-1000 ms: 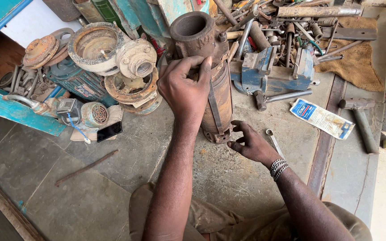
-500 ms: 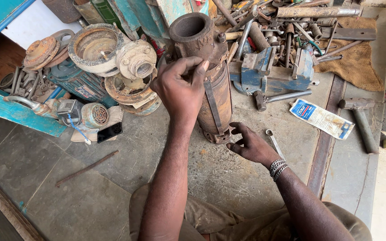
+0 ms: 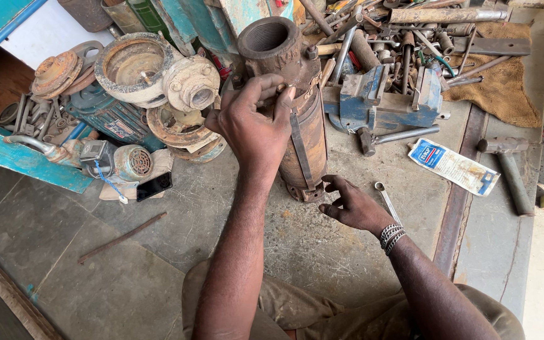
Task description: The person sits on the floor of a repair workshop handling a rusty cylindrical pump housing. They hold and turn the housing, fit a metal ring onto its top, pick up small nuts, and use a spanner to tighten bolts on the housing.
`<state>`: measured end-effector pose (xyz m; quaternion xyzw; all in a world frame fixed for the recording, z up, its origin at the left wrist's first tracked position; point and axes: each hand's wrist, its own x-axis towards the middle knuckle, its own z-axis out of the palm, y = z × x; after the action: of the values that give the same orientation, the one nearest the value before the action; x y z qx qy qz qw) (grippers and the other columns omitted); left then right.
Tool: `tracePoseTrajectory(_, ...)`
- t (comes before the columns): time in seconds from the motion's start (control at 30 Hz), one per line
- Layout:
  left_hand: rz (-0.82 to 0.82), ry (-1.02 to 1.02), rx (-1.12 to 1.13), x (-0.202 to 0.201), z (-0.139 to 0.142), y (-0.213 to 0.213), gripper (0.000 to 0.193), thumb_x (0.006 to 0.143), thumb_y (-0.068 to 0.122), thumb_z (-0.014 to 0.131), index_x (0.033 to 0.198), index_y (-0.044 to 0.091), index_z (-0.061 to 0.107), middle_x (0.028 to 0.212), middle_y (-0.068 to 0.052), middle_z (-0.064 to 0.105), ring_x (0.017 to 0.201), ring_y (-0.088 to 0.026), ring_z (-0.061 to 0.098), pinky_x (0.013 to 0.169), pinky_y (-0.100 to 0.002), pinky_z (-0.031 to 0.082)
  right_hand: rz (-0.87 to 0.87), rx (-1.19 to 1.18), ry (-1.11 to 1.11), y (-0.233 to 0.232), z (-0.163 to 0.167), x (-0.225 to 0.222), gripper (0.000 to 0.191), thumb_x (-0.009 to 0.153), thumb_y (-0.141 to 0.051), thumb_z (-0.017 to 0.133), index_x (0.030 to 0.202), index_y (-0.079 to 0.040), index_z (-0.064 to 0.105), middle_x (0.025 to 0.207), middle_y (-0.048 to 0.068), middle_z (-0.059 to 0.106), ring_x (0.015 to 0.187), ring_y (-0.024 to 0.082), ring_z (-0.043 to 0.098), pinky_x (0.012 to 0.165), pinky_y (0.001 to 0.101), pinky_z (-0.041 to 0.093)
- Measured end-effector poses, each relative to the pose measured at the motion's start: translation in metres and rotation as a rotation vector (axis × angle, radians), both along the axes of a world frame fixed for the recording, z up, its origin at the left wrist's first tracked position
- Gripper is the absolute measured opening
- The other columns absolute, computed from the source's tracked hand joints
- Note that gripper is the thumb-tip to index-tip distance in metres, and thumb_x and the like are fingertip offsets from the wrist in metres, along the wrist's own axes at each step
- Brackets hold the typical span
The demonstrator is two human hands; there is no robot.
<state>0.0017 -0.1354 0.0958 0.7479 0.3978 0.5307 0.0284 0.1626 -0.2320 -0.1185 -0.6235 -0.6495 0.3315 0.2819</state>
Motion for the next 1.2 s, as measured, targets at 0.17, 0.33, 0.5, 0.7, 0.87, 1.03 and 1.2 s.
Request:
tracePoseTrajectory(0.17,0.046,0.044,0.049,-0.004,0.0,0.0,0.015,0.08,0.025,0.089,0.084,0.019,0.077,0.089,0.003,0.072,0.103,-0.023,0.058,0.092,-0.049,0.03,0.002,-0.057,0.001,-0.001,0.001,-0.001,0.079,0.088,-0.047,0.071,0.15,-0.017,0.033,0.146,0.013,0.055,0.112,0.026,0.072,0.099,0.0418,0.059)
tracePoseTrajectory(0.33,0.054,0.063,-0.002,-0.001,0.002,0.004,0.018,0.082,0.03,0.09,0.084,0.018,0.077,0.083,0.006,0.074,0.1,-0.017,0.062,0.095,-0.053,0.028,0.004,-0.077,-0.036,-0.001,0.006,-0.001,0.078,0.088,-0.048,0.07,0.15,-0.018,0.034,0.144,0.013,0.058,0.111,0.026,0.073,0.099,0.0435,0.058)
tracePoseTrajectory(0.5,0.055,0.112,0.06,-0.005,0.001,-0.002,0.013,0.085,0.025,0.087,0.094,0.02,0.08,0.091,0.006,0.074,0.105,-0.019,0.06,0.093,-0.052,0.028,0.009,-0.105,-0.047,-0.001,0.006,-0.002,0.077,0.088,-0.049,0.07,0.15,-0.019,0.035,0.143,0.012,0.058,0.108,0.025,0.074,0.097,0.0445,0.058)
tracePoseTrajectory(0.7,0.076,0.062,0.058,-0.002,-0.002,0.001,0.028,0.075,0.04,0.094,0.085,0.019,0.078,0.083,0.002,0.071,0.104,-0.022,0.06,0.09,-0.053,0.028,0.034,-0.103,-0.106,-0.002,0.006,-0.004,0.078,0.089,-0.05,0.069,0.152,-0.02,0.033,0.14,0.013,0.061,0.108,0.027,0.073,0.096,0.0452,0.058)
tracePoseTrajectory(0.87,0.016,-0.016,0.087,0.0,-0.021,0.017,0.027,0.081,0.038,0.094,0.091,0.021,0.075,0.086,0.008,0.075,0.103,-0.016,0.064,0.103,-0.048,0.034,0.048,-0.155,-0.148,-0.001,0.008,-0.005,0.075,0.09,-0.052,0.067,0.151,-0.022,0.034,0.142,0.012,0.059,0.107,0.025,0.075,0.098,0.0455,0.058)
tracePoseTrajectory(1.03,-0.053,-0.073,-0.087,-0.001,-0.032,0.027,0.042,0.084,0.029,0.093,0.117,0.02,0.068,0.102,0.007,0.078,0.1,-0.008,0.071,0.102,-0.046,0.042,0.075,-0.135,-0.088,-0.002,0.007,-0.005,0.076,0.089,-0.051,0.067,0.151,-0.022,0.034,0.142,0.013,0.059,0.108,0.026,0.075,0.098,0.0457,0.059)
tracePoseTrajectory(1.2,-0.005,-0.147,0.003,-0.005,-0.021,0.026,0.077,0.07,0.034,0.1,0.133,0.018,0.06,0.131,-0.009,0.056,0.118,-0.02,0.06,0.102,-0.038,0.056,0.09,-0.104,-0.085,-0.005,0.007,-0.001,0.078,0.09,-0.051,0.066,0.153,-0.021,0.031,0.145,0.015,0.056,0.109,0.027,0.074,0.1,0.0464,0.057)
